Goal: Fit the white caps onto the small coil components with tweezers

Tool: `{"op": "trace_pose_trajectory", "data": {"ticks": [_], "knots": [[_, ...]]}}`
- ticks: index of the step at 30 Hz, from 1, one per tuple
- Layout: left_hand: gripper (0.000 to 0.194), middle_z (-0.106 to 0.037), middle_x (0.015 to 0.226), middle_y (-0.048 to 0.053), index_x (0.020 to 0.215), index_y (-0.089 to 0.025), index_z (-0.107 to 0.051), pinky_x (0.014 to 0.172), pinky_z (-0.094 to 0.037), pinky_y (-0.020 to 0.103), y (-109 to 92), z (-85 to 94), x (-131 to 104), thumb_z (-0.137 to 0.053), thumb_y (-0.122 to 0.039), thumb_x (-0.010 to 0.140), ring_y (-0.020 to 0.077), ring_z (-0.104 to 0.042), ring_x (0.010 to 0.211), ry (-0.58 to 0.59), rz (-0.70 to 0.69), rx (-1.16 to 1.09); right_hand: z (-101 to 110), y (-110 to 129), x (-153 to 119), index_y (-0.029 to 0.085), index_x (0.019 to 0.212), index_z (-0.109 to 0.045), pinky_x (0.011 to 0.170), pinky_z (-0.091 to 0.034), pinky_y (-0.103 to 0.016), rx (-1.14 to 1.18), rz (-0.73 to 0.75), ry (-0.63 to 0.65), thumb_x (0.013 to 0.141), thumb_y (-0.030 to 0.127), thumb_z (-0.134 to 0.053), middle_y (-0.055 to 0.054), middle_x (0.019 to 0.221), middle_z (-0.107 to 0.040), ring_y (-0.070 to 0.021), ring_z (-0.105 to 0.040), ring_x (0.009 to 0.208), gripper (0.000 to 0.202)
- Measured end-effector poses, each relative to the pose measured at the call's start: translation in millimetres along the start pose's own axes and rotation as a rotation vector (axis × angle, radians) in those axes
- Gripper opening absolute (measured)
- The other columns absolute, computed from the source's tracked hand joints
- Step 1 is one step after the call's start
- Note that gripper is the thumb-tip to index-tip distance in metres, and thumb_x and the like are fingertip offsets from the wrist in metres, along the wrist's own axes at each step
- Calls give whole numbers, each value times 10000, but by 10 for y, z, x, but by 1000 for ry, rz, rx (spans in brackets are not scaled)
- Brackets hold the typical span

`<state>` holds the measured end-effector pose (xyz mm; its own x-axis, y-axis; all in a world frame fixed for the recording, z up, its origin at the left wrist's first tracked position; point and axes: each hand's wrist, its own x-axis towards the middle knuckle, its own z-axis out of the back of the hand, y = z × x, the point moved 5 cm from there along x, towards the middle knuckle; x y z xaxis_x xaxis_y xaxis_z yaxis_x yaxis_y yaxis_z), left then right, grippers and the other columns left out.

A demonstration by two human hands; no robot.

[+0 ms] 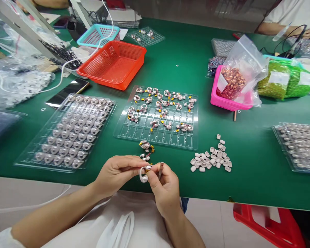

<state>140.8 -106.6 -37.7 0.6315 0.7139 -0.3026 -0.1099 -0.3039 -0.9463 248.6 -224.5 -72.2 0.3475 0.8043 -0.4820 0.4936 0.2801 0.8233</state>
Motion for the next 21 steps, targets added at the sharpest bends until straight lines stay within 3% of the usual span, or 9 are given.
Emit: {"op": "trace_pose_trajectory", "data": {"ticks": [15,21], "knots": [[174,-812,849,61,888,-225,-842,692,-585,225,-13,-11,-72,-798,-122,755,190,-754,755,-12,38,-18,-109,70,-55,227,901,-531,480,-336,-205,-5,83,-14,934,424,-671,30,804,-526,-76,-390,550,243],[170,-795,888,68,997,-195,-815,717,-554,238,-164,-33,-77,-692,-190,879,184,-726,781,131,-4,196,-27,198,-74,247,1006,-589,646,-468,-233,-153,138,80,956,289,-659,2,881,-580,-120,-552,730,95]]}}
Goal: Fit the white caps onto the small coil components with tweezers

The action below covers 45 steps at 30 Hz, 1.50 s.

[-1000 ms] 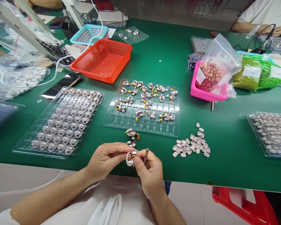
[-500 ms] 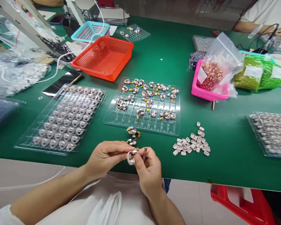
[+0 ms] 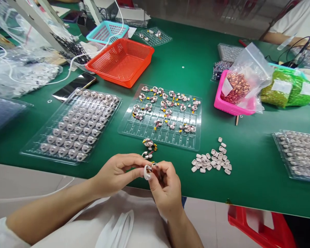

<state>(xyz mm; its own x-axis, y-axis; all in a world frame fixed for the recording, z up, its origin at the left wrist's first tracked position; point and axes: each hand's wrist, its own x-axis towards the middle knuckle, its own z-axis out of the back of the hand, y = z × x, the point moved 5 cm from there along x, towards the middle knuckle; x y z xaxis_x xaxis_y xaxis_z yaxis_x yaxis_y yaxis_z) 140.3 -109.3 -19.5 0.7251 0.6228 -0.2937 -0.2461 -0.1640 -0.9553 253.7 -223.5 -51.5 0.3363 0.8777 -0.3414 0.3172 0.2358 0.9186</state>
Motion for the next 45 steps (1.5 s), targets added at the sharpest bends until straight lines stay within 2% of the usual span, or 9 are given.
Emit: {"op": "trace_pose_trajectory", "data": {"ticks": [5,11,19,26,31,35,39,41,45], "knots": [[214,-774,835,50,1060,-195,-789,714,-527,236,-161,4,-6,-638,-152,914,164,-684,739,15,-165,180,41,68,34,237,1020,-615,665,-478,-257,-44,80,48,965,243,-637,-21,906,-590,-139,-568,759,60],[294,-765,928,76,1186,-201,-738,757,-538,263,-163,-37,-29,-600,-122,939,173,-680,816,53,-309,171,8,3,34,247,1017,-611,586,-468,-203,108,113,-27,981,214,-614,6,874,-576,-99,-556,678,49],[285,-757,912,83,1174,-177,-743,768,-524,254,-150,-58,-27,-628,-106,923,167,-671,810,33,-324,123,-8,-115,0,244,1010,-639,515,-435,-135,276,66,-78,958,222,-656,11,897,-537,-62,-480,643,59],[233,-748,821,92,1090,-123,-770,718,-508,264,-156,-69,-23,-610,-121,920,171,-639,741,13,-252,86,-26,-67,-9,238,1037,-632,565,-445,-146,253,133,-56,965,187,-638,-3,947,-545,-78,-546,741,88],[221,-747,792,94,1048,-111,-774,734,-505,276,-140,-82,-23,-600,-128,912,176,-636,748,-15,-244,78,-67,-23,0,235,1026,-613,564,-434,-168,212,187,-46,977,161,-607,4,922,-557,-78,-542,713,89],[188,-735,810,89,961,-114,-784,730,-505,272,-93,-84,-13,-621,-132,869,166,-636,742,-38,-144,38,-106,26,-5,243,1041,-606,639,-476,-220,98,238,-42,990,160,-576,-5,924,-582,-112,-572,774,102],[126,-710,793,36,882,-140,-765,672,-497,221,31,-100,-3,-667,-116,807,125,-627,706,-18,128,-253,-44,100,-26,246,1076,-649,660,-466,-252,-46,238,-12,1002,173,-559,-21,932,-589,-132,-576,793,138],[86,-702,744,14,862,-140,-752,642,-494,203,93,-118,0,-692,-137,799,106,-618,663,-2,260,-443,34,154,-32,239,1044,-691,662,-451,-274,-72,235,-29,1031,221,-509,-36,939,-579,-143,-566,790,183],[84,-688,663,-7,835,-129,-756,608,-486,190,179,-97,25,-763,-191,779,79,-589,575,-24,361,-583,218,327,-28,253,1026,-750,864,-450,-392,-72,353,-151,1056,418,-430,-94,1115,-586,-239,-552,1057,362]]}}
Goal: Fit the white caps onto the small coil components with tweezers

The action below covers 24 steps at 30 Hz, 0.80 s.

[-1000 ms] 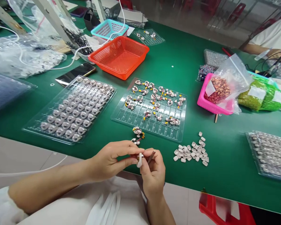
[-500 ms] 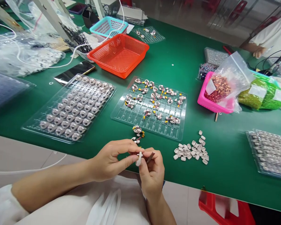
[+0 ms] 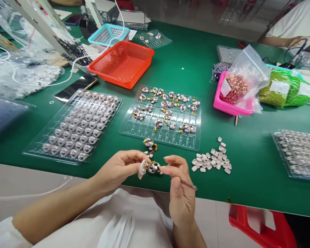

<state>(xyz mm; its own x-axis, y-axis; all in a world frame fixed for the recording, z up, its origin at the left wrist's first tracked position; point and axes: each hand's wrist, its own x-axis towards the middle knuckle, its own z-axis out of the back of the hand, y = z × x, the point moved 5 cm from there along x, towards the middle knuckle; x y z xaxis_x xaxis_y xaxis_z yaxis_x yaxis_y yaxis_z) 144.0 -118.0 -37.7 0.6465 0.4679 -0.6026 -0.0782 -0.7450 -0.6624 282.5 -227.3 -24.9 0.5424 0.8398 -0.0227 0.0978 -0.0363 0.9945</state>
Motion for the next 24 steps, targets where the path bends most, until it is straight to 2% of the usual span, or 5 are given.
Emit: {"op": "trace_pose_trajectory", "data": {"ticks": [3,5,7,14,24], "knots": [[126,-697,678,-4,838,-128,-769,594,-488,202,24,32,24,-795,-220,757,82,-591,552,-5,10,-39,92,70,41,285,1068,-753,798,-456,-373,14,53,-57,1045,515,-413,-77,1028,-569,-219,-552,964,411],[141,-706,695,1,847,-132,-775,596,-494,211,41,38,24,-805,-233,753,91,-604,563,-8,14,-51,119,77,36,290,1106,-737,689,-454,-338,70,30,-55,1051,493,-413,-54,952,-539,-181,-546,806,387],[150,-712,697,3,859,-136,-779,621,-505,219,50,41,14,-812,-239,755,98,-619,582,-25,9,-51,137,86,6,268,1103,-730,642,-466,-333,113,34,-65,1060,431,-420,-51,924,-537,-172,-552,752,354],[189,-724,674,10,904,-134,-784,684,-518,242,26,42,-13,-829,-230,748,113,-635,623,-81,-11,-25,109,40,-107,257,1141,-692,716,-630,-382,103,69,-68,1014,243,-539,-87,1004,-616,-226,-633,952,200],[175,-728,666,8,915,-134,-782,672,-528,224,-16,33,-23,-813,-208,759,108,-640,629,-76,-14,9,63,-28,-120,245,1165,-697,765,-631,-384,85,108,-31,984,156,-569,-86,1062,-639,-209,-685,921,239]]}}
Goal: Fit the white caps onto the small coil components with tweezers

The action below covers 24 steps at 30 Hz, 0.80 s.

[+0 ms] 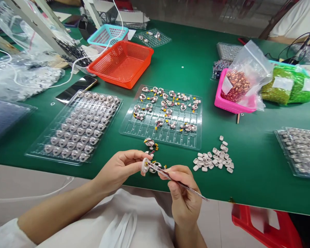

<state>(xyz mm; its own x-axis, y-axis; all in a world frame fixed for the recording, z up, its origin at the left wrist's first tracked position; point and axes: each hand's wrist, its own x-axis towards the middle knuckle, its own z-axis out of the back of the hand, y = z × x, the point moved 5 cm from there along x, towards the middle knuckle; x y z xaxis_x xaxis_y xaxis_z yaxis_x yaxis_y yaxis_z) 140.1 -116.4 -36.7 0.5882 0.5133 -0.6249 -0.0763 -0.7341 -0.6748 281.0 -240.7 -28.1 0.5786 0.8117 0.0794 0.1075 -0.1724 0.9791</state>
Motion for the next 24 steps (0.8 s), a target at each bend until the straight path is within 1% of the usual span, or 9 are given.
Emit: {"op": "trace_pose_trajectory", "data": {"ticks": [6,11,18,24], "knots": [[183,-717,648,5,913,-131,-782,670,-533,232,0,3,-1,-814,-206,749,115,-639,632,-4,6,7,-3,-26,2,261,1149,-700,757,-628,-410,-28,1,8,978,175,-580,-82,1034,-656,-216,-687,891,226],[202,-712,646,13,892,-122,-783,676,-540,256,0,5,1,-830,-221,722,129,-636,634,-22,27,8,-20,-29,18,275,1133,-703,707,-641,-417,-39,9,-1,979,169,-567,-79,1000,-663,-220,-689,857,231],[191,-715,653,12,873,-132,-788,658,-540,247,4,3,3,-836,-218,710,123,-630,625,-24,25,5,-19,-22,24,259,1112,-711,693,-649,-396,-15,7,-10,979,135,-555,-76,1003,-652,-212,-696,862,239],[174,-705,640,11,863,-129,-788,650,-536,248,4,4,-8,-830,-217,718,126,-625,622,-16,22,27,-15,-10,53,243,1103,-711,687,-647,-399,0,21,30,982,126,-545,-75,988,-655,-206,-701,833,236]]}}
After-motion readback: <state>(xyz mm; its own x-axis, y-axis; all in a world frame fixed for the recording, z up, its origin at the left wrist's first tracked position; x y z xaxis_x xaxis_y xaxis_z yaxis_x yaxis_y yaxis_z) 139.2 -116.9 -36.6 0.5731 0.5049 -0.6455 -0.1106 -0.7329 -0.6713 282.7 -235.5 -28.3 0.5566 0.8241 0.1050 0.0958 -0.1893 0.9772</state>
